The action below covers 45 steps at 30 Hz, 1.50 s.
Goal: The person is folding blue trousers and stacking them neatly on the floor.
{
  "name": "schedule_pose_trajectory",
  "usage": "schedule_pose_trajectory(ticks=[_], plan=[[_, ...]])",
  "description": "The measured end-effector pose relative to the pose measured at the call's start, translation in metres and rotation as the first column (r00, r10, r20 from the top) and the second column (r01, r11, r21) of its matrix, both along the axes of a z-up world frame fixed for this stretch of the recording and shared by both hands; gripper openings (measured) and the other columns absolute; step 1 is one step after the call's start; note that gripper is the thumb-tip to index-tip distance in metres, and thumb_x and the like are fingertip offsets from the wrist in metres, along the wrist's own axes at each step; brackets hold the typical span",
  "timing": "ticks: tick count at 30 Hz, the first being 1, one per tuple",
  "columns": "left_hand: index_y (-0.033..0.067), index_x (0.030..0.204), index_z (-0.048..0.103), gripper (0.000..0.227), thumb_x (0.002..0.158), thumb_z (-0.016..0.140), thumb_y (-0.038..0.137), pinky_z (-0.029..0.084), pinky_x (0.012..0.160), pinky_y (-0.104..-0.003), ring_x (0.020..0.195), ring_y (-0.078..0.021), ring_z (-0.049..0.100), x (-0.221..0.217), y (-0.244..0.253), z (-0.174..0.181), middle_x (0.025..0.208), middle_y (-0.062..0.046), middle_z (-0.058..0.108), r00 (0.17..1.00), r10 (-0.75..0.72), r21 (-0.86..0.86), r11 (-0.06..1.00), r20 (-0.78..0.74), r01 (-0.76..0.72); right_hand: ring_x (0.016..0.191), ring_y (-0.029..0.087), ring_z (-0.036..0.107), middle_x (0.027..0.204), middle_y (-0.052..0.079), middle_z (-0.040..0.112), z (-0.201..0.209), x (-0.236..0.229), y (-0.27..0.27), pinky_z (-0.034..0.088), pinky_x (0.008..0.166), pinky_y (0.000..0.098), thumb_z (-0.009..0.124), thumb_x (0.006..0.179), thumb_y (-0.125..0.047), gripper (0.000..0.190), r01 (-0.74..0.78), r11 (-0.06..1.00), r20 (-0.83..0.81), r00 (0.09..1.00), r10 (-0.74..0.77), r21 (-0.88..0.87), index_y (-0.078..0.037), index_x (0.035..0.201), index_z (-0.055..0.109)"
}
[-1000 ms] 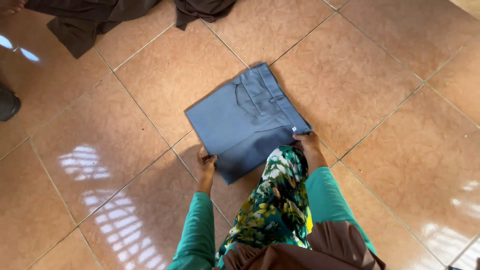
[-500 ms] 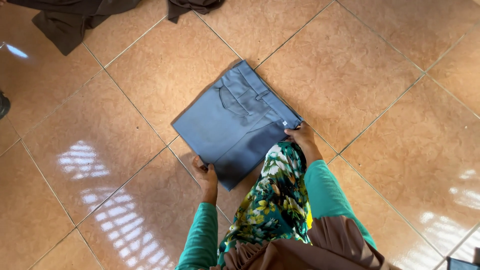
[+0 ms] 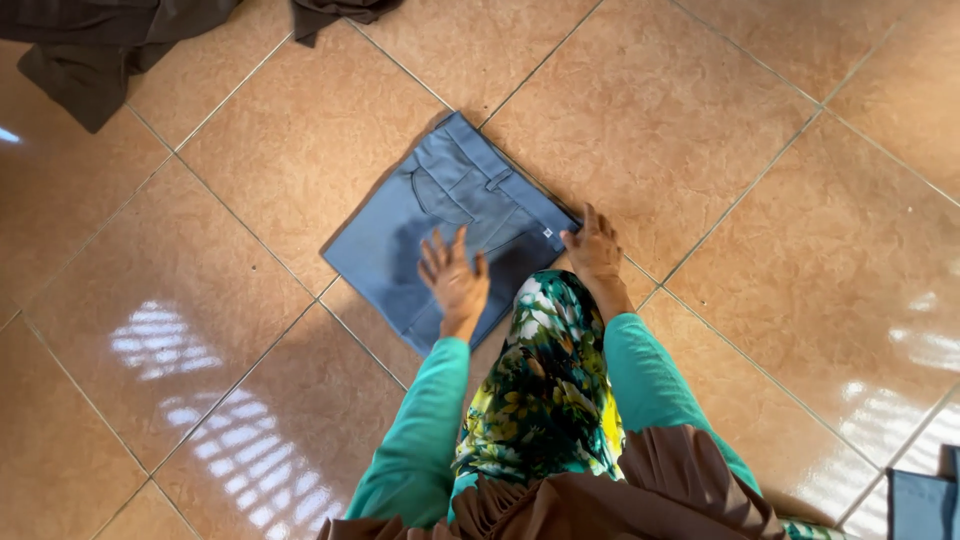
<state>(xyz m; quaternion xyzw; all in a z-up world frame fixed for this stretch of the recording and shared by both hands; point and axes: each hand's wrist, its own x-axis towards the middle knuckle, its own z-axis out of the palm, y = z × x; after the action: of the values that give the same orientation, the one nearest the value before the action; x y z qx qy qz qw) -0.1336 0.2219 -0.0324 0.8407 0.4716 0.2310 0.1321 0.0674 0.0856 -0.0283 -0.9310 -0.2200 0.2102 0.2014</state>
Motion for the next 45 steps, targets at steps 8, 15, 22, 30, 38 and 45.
schedule_pose_trajectory(ticks=[8, 15, 22, 30, 38, 45], plan=[[0.0294, 0.163, 0.026, 0.074, 0.1, 0.045, 0.063, 0.004, 0.118, -0.072, 0.155, -0.0485, 0.0, 0.09, -0.025, 0.001, 0.17, -0.018, 0.01, 0.947, -0.226, -0.065, 0.974, -0.23, 0.217, 0.156, 0.045, -0.001, 0.172, 0.017, 0.006, 0.002, -0.003, -0.007, 0.008, 0.118, 0.0732, 0.037, 0.107, -0.061, 0.078, -0.216, 0.976, 0.035, 0.976, 0.216, 0.013, -0.03, 0.167, 0.0], [0.0321, 0.165, 0.01, 0.08, 0.101, 0.035, 0.072, -0.01, 0.116, -0.073, 0.154, -0.0479, -0.016, 0.114, -0.044, 0.015, 0.171, -0.017, -0.005, 0.879, -0.361, -0.334, 0.908, -0.311, 0.254, 0.157, 0.042, 0.001, 0.172, 0.014, 0.01, 0.016, 0.007, -0.038, 0.01, 0.119, 0.0713, 0.033, 0.106, -0.066, 0.075, -0.169, 0.985, 0.022, 0.985, 0.169, -0.03, -0.032, 0.167, 0.005], [0.0312, 0.165, 0.0, 0.076, 0.104, 0.024, 0.07, -0.012, 0.115, -0.074, 0.152, -0.0478, -0.022, 0.164, -0.115, 0.049, 0.169, -0.016, -0.018, 0.741, -0.563, -0.443, 0.806, -0.367, 0.393, 0.157, 0.04, 0.002, 0.172, 0.012, 0.009, 0.035, 0.032, -0.134, 0.013, 0.12, 0.0698, 0.034, 0.104, -0.069, 0.078, 0.016, 0.994, 0.011, 1.0, -0.015, -0.109, -0.031, 0.167, 0.007], [0.0305, 0.165, -0.005, 0.073, 0.106, 0.027, 0.059, 0.004, 0.121, -0.069, 0.155, -0.0457, -0.004, 0.188, -0.205, 0.087, 0.169, -0.014, -0.021, 0.615, -0.708, -0.561, 0.682, -0.345, 0.47, 0.159, 0.035, 0.006, 0.172, 0.009, 0.014, 0.045, 0.038, -0.231, 0.014, 0.122, 0.0665, 0.039, 0.104, -0.064, 0.074, 0.241, 0.952, 0.02, 0.97, -0.242, -0.186, -0.035, 0.166, 0.012], [0.0292, 0.165, -0.003, 0.075, 0.104, 0.027, 0.062, -0.007, 0.117, -0.071, 0.151, -0.0478, -0.023, 0.225, -0.313, 0.057, 0.17, -0.016, -0.018, 0.433, -0.812, -0.51, 0.583, -0.391, 0.632, 0.158, 0.034, 0.009, 0.172, 0.01, 0.018, 0.06, 0.019, -0.344, 0.016, 0.122, 0.0648, 0.039, 0.105, -0.061, 0.071, 0.46, 0.865, 0.056, 0.887, -0.459, -0.201, -0.032, 0.166, 0.016], [0.0259, 0.166, 0.013, 0.075, 0.103, 0.034, 0.06, -0.006, 0.117, -0.07, 0.155, -0.0469, -0.014, 0.219, -0.484, 0.076, 0.172, -0.018, -0.004, 0.164, -0.942, -0.54, 0.304, -0.292, 0.785, 0.157, 0.036, 0.017, 0.169, 0.015, 0.026, 0.055, -0.044, -0.514, 0.022, 0.118, 0.0668, 0.041, 0.105, -0.059, 0.069, 0.754, 0.617, 0.186, 0.655, -0.733, -0.223, -0.027, 0.164, 0.026]])
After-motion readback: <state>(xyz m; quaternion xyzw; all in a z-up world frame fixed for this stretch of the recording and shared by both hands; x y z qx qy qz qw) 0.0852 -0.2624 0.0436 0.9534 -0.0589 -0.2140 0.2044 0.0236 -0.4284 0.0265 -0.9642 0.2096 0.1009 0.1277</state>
